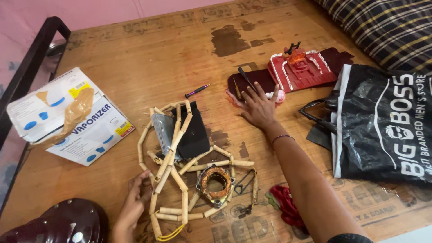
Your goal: The person cleans and disassembles components of a ceiling fan, wiping the motor housing with a cloth and then inspecting and cleaning internal motor parts and wiring by hand.
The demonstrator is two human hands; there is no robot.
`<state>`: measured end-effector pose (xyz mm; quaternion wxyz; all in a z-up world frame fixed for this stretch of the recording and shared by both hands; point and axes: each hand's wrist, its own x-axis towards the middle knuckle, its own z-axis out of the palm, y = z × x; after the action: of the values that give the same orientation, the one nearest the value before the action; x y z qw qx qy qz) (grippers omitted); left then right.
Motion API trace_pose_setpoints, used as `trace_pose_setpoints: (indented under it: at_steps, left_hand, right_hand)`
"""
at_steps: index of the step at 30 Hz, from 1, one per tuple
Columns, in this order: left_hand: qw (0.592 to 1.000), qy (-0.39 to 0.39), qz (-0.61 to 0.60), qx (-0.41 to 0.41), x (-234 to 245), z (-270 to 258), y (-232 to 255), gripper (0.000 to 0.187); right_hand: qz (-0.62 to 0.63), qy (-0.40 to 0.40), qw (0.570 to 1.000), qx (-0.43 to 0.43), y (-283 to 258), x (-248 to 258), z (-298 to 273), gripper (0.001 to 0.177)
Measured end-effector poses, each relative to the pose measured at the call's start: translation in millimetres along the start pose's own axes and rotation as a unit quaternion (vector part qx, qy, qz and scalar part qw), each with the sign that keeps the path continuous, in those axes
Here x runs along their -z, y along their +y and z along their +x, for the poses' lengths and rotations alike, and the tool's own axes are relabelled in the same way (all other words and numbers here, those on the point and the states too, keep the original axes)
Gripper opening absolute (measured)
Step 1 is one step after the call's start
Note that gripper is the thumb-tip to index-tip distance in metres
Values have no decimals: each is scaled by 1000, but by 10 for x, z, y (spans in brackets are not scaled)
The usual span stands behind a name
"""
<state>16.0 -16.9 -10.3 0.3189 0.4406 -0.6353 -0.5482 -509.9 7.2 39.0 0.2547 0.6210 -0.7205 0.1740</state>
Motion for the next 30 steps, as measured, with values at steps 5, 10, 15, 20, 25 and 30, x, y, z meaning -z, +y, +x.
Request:
trace_pose_setpoints:
  at_steps: [5,10,15,20,25,30]
  left_hand:
    - [998,1,70,-2,-9,22,20,65]
    - [997,19,79,2,-78,11,47,60]
    - [996,21,86,-15,-129,47,10,62]
    - [993,25,113,-29,-117,68,-11,66]
    - [987,51,144,-49,-134,77,-20,66]
    - [986,64,147,-48,-129,74,-32,60]
  right_hand:
    - [-31,19,999,-22,-80,-45,128,58]
    - [5,-48,997,-65,-138,-167,188,41]
    - [55,-65,996,-40,-346,-24,8,39]
    - [46,-132,990,6,-736,165,-312,45]
    - [50,-131,989,54,-1018,374,-640,48]
    - [157,-170,970,73,-1084,607,-661,39]
